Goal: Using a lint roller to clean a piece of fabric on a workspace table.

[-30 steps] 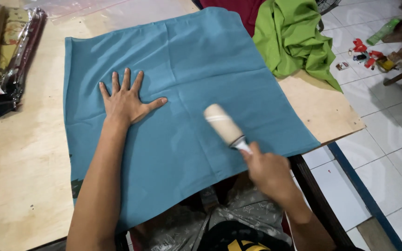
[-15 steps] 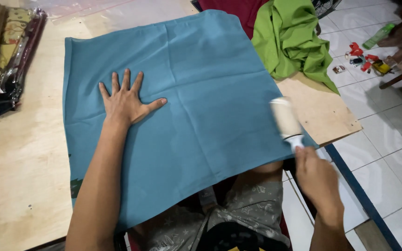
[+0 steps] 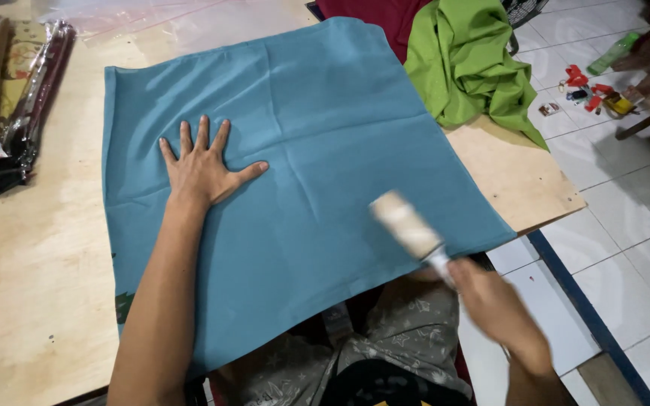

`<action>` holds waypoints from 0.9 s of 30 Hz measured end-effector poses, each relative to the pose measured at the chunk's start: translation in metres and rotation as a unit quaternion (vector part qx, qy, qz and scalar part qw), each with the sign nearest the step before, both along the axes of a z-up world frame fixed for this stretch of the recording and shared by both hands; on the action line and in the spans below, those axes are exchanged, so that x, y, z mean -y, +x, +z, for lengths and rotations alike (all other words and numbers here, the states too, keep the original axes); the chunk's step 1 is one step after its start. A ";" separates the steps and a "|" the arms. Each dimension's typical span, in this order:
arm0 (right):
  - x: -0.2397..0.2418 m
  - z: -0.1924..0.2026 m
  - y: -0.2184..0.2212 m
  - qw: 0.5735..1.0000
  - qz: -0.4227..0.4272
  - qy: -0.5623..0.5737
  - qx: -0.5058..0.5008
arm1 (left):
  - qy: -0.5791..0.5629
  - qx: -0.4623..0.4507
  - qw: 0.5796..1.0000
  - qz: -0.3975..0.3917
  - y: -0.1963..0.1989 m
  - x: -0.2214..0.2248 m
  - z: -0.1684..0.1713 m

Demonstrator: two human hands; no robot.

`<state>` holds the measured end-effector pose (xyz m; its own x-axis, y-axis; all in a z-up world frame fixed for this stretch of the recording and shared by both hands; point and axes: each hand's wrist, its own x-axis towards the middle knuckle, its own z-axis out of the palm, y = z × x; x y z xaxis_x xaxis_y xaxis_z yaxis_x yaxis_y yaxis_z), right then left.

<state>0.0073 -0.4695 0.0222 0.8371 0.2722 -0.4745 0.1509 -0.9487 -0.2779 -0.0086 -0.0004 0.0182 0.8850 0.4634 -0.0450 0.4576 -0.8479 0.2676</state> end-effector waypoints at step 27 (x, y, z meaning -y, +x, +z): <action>0.007 -0.002 -0.010 0.999 -0.005 0.035 0.012 | 0.000 -0.008 1.000 0.006 -0.001 0.003 0.003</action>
